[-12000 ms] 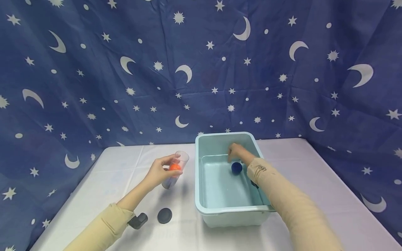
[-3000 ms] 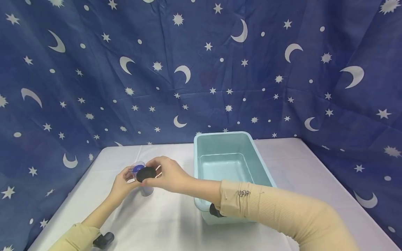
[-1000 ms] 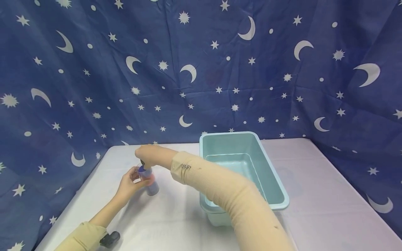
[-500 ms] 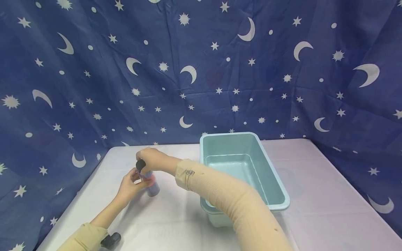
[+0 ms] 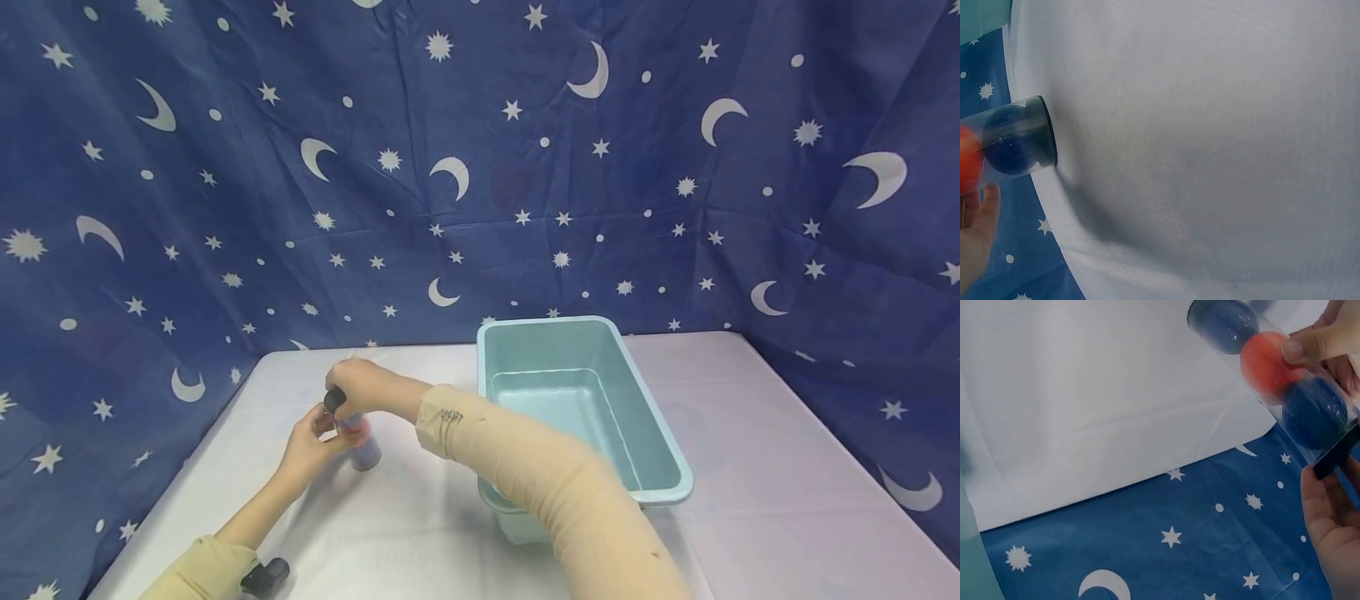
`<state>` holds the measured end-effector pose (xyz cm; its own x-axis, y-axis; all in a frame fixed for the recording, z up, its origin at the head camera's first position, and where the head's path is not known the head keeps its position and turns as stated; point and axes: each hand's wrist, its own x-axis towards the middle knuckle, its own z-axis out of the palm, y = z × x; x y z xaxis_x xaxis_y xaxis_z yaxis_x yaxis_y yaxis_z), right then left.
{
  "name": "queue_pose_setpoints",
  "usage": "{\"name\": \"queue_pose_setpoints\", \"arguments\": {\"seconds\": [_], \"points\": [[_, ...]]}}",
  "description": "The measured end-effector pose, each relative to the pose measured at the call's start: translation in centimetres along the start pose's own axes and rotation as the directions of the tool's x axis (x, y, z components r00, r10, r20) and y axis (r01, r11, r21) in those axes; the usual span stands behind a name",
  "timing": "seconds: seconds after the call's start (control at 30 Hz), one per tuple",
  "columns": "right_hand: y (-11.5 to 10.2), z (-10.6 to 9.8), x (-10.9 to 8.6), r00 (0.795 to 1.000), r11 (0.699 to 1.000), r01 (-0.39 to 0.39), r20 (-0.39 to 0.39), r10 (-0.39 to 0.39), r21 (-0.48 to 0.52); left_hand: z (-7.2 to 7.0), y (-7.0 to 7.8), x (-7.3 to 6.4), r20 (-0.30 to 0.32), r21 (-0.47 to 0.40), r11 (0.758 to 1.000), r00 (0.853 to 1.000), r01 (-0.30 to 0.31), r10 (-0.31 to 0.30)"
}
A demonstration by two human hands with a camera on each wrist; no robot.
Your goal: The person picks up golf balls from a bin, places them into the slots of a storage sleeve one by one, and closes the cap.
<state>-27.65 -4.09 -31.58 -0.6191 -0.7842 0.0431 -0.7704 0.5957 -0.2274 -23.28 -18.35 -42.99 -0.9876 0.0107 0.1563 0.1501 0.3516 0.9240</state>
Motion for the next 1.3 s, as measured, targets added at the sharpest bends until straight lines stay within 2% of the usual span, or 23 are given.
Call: {"name": "queue_pose_setpoints", "arguments": {"seconds": [0.2, 0.43, 0.93, 1.17, 1.3], "points": [[-0.07, -0.55, 0.19, 0.999, 1.000, -0.001, 0.044, 0.001, 0.005, -0.07, 0.19, -0.04, 0.007, -0.004, 1.000, 1.000, -0.010, 0.010], [-0.05, -0.63, 0.41, 0.997, 1.000, 0.021, 0.071, -0.020, -0.007, -0.03, 0.18, -0.06, 0.015, 0.001, 1.000, 1.000, 0.007, -0.007], [0.02, -0.67, 0.18, 0.997, 0.999, 0.039, 0.065, -0.038, -0.023, -0.03, 0.50, -0.24, 0.006, 0.005, 1.000, 1.000, -0.015, 0.015], [-0.06, -0.55, -0.02, 0.999, 1.000, 0.027, 0.042, -0.027, 0.002, -0.21, 0.39, -0.19, -0.003, 0.060, 0.997, 0.999, -0.043, 0.044], [0.25, -1.00, -0.41, 0.997, 1.000, -0.005, 0.078, 0.004, 0.005, -0.37, 0.39, 0.01, 0.024, 0.095, 0.993, 0.998, -0.063, 0.061]]}}
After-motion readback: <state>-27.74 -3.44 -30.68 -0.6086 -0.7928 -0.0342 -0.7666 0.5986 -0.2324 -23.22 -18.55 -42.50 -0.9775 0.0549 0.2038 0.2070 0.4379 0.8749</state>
